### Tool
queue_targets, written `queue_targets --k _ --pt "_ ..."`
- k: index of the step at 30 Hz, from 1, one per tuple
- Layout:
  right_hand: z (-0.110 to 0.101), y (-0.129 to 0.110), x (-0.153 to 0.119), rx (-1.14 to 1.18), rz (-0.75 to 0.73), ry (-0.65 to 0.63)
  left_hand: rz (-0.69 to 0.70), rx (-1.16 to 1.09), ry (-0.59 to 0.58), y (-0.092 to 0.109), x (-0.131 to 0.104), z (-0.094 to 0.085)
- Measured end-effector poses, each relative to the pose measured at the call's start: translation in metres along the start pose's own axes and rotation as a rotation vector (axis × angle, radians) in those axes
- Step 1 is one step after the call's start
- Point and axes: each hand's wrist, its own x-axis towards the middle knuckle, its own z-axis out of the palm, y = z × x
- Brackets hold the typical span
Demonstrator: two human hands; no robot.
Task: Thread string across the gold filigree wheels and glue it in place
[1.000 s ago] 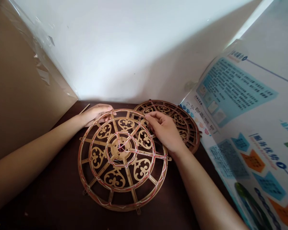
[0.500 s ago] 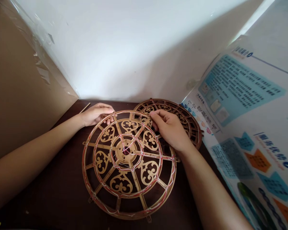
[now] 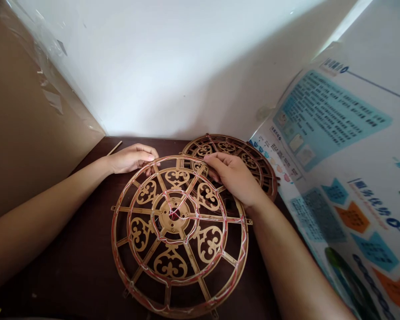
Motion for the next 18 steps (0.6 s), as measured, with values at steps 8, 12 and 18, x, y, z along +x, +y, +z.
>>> queue_targets --k 8,12,18 --pt "0.0018 0.0046 0.0019 -0.039 -0.005 -0.035 -0.002 -0.007 -0.044 0.0004 0.0002 -0.0020" --pt "0.0032 0.0051 0.0013 -0.081 -0.022 -0.051 -0.001 -0.030 -0.059 0.0010 -0.0022 -0.0034" --pt "0.0099 -0.0028 -0.0054 -0.091 -0.041 -0.089 0.013 -0.054 -0.079 0.0018 -0.0024 -0.0037"
